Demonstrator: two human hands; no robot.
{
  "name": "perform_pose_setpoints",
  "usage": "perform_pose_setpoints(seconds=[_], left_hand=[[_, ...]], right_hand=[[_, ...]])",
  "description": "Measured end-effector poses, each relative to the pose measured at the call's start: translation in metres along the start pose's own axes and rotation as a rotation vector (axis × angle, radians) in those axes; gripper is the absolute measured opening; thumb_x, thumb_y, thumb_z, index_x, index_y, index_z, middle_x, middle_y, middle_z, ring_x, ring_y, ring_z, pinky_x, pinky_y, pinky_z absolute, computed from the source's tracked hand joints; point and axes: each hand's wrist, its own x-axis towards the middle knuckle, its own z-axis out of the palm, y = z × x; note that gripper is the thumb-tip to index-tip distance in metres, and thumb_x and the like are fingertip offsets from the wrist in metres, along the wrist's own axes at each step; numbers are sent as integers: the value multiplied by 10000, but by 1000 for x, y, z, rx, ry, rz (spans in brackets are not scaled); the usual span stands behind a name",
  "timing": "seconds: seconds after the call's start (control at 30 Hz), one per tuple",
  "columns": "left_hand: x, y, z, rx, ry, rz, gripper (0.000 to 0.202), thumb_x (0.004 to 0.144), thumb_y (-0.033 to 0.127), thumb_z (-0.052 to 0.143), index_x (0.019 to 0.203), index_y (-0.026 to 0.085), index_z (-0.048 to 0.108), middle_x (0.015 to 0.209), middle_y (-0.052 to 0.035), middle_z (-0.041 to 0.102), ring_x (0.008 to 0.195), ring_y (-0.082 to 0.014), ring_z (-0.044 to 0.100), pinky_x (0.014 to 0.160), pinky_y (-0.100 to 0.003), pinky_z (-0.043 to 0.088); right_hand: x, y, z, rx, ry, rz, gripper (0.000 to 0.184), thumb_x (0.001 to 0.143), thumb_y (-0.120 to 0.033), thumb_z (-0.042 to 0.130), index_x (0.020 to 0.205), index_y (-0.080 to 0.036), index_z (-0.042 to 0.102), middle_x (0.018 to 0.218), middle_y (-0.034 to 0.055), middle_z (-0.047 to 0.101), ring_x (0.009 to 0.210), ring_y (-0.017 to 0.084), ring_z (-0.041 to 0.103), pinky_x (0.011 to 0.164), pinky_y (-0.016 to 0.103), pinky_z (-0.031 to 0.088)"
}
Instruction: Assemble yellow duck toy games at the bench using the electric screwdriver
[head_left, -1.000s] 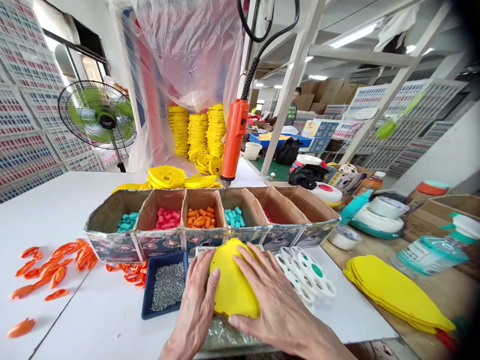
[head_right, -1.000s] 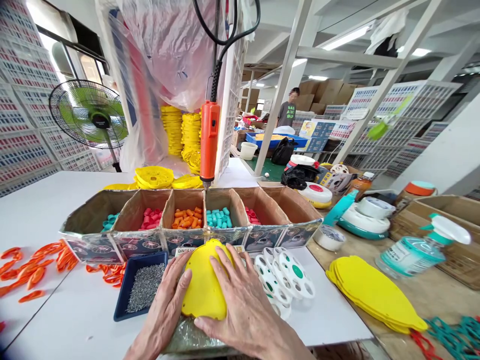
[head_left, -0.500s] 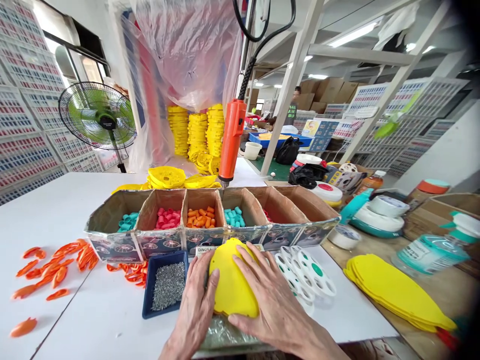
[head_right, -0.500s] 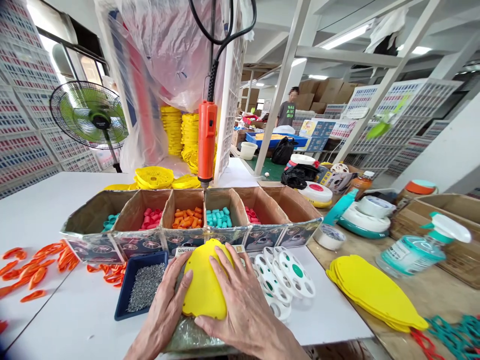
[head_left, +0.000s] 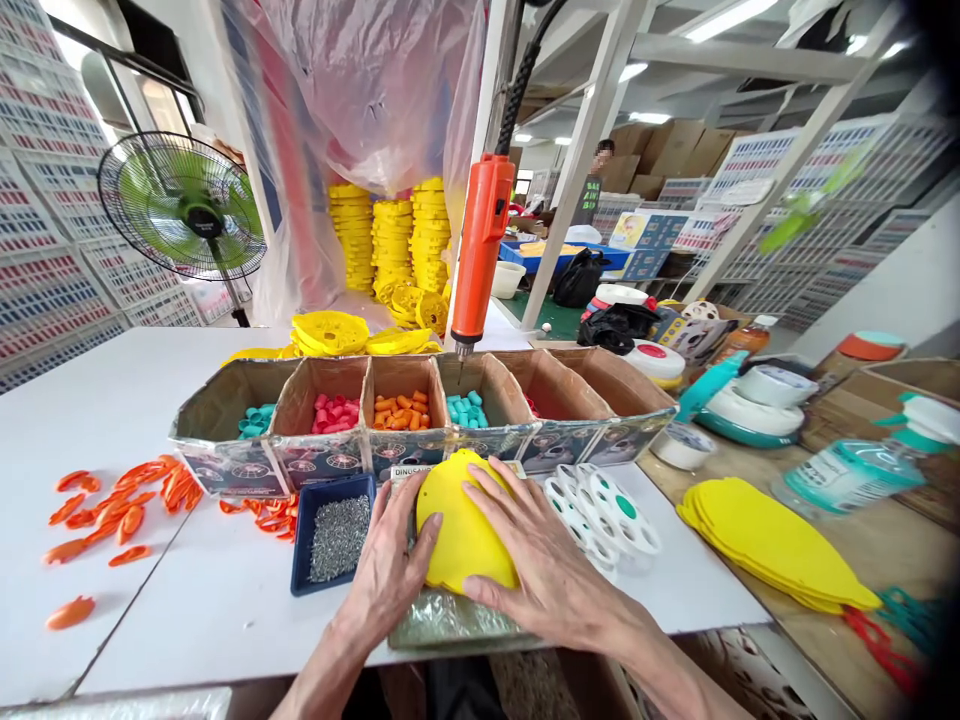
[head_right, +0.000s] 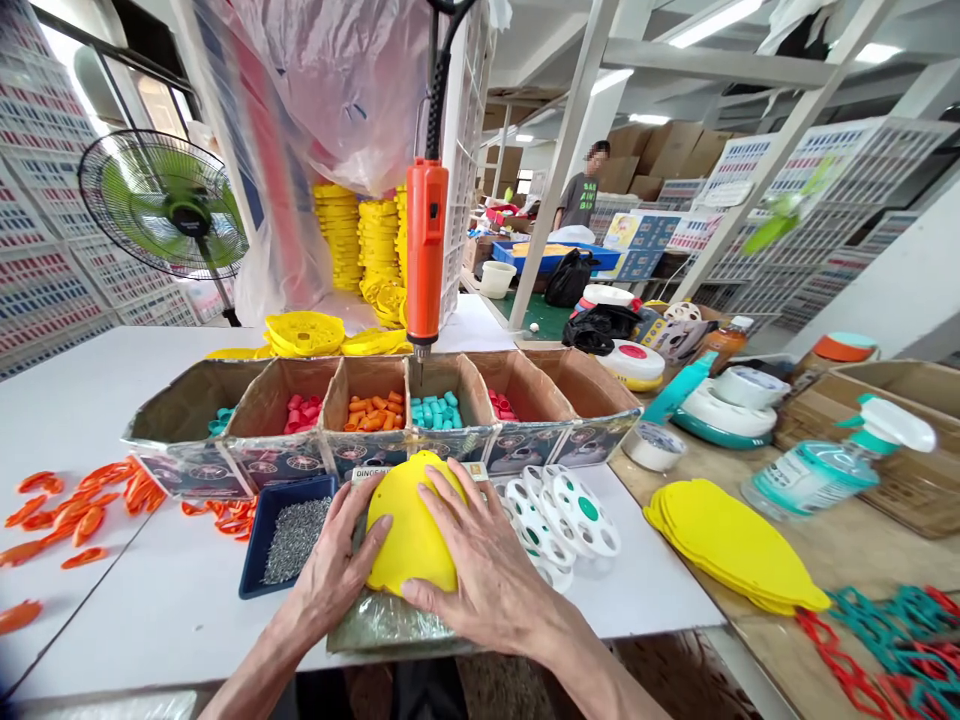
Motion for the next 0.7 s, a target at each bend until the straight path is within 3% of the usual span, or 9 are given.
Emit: perform_pose_setpoints(seconds=[0.33,0.7], left_hand=[[2,-11,-5,62,-75,124,525,1029,365,420,1517,176,378,1589,-156,512,1560,-279,340,1334,-584,121],[2,-6,-6,78,-110,133,582,1033,414,405,1529,113,352,1622,-197,455,1558,-295,343,1337,-568,129]], right_hand=[[1,6,-1,95,-30,3,898,924,-666,567,1618,-174,277,1735,107,190,1615,357,37,1302,639,190],[3,8,-1,32,-43,-11,853,956,-720,436,1621,-213,271,1742,67,170,1615,359,24,1299,651,168]])
